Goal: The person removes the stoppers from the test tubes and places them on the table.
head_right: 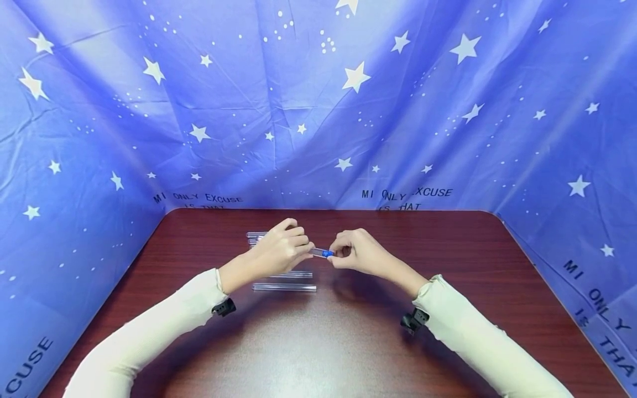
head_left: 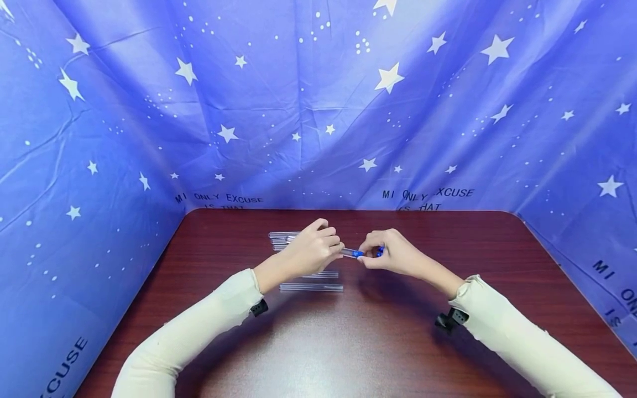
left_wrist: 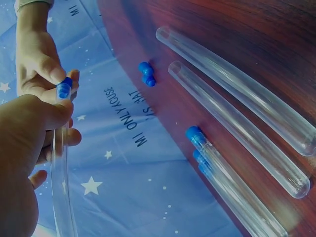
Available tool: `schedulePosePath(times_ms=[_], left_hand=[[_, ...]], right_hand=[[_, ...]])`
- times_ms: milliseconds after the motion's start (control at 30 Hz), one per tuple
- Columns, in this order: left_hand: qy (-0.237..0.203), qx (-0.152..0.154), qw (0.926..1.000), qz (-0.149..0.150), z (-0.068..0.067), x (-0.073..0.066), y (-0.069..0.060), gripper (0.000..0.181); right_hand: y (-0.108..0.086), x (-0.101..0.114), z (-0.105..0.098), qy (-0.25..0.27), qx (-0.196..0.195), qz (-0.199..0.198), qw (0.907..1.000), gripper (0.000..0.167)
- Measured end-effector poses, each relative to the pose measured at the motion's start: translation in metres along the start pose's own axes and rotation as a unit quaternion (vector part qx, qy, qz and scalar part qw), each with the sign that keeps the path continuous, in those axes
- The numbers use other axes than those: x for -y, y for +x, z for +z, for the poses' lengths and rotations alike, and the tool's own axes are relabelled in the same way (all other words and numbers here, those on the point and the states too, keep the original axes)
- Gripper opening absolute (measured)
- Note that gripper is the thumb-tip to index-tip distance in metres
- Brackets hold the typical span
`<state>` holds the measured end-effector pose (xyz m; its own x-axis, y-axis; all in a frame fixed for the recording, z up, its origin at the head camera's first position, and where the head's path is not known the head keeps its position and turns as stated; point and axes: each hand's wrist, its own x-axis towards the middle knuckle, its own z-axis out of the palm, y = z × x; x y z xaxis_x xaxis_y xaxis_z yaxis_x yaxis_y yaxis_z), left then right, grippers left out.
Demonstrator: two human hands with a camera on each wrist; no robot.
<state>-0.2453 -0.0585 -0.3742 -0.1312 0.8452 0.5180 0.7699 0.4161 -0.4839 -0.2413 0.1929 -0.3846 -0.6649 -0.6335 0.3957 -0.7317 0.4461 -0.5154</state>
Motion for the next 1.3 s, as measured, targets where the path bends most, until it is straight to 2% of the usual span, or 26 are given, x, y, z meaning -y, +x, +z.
schedulePosePath(times_ms=[100,267,467,567,767,1000,1167,1300], left_hand=[[0.006,-0.005,1.0000,0.002,0.000,0.000,0.001,0.014],[0.008,-0.009,0.9999,0.001,0.001,-0.001,0.002,0.014],[-0.002,0.000,1.0000,0.004,0.000,-0.003,0.002,0.012],[-0.005,0.001,1.0000,0.002,0.000,-0.004,0.002,0.011],[-0.011,0.001,0.9999,0.005,0.002,-0.004,0.001,0.012],[-0.005,0.017,0.9998,0.007,0.004,-0.003,0.002,0.011],[0.003,0.032,0.9995,0.007,0.002,-0.003,0.004,0.012],[0.010,0.038,0.9992,0.007,0.000,-0.004,0.005,0.013]], right_hand=[[-0.001,-0.002,-0.003,0.053,0.023,0.047,0.9972,0.013],[0.000,-0.007,-0.006,0.100,0.070,0.096,0.9879,0.002],[0.000,-0.010,-0.010,0.164,0.134,0.123,0.9694,0.010],[0.000,-0.010,-0.011,0.171,0.154,0.123,0.9652,0.011],[0.003,-0.010,-0.011,0.133,0.158,0.084,0.9748,0.009],[0.004,-0.005,-0.010,0.079,0.125,0.051,0.9877,0.009],[0.004,0.002,-0.008,0.042,0.103,0.044,0.9928,0.012],[0.002,0.006,-0.006,0.018,0.077,0.022,0.9966,0.010]])
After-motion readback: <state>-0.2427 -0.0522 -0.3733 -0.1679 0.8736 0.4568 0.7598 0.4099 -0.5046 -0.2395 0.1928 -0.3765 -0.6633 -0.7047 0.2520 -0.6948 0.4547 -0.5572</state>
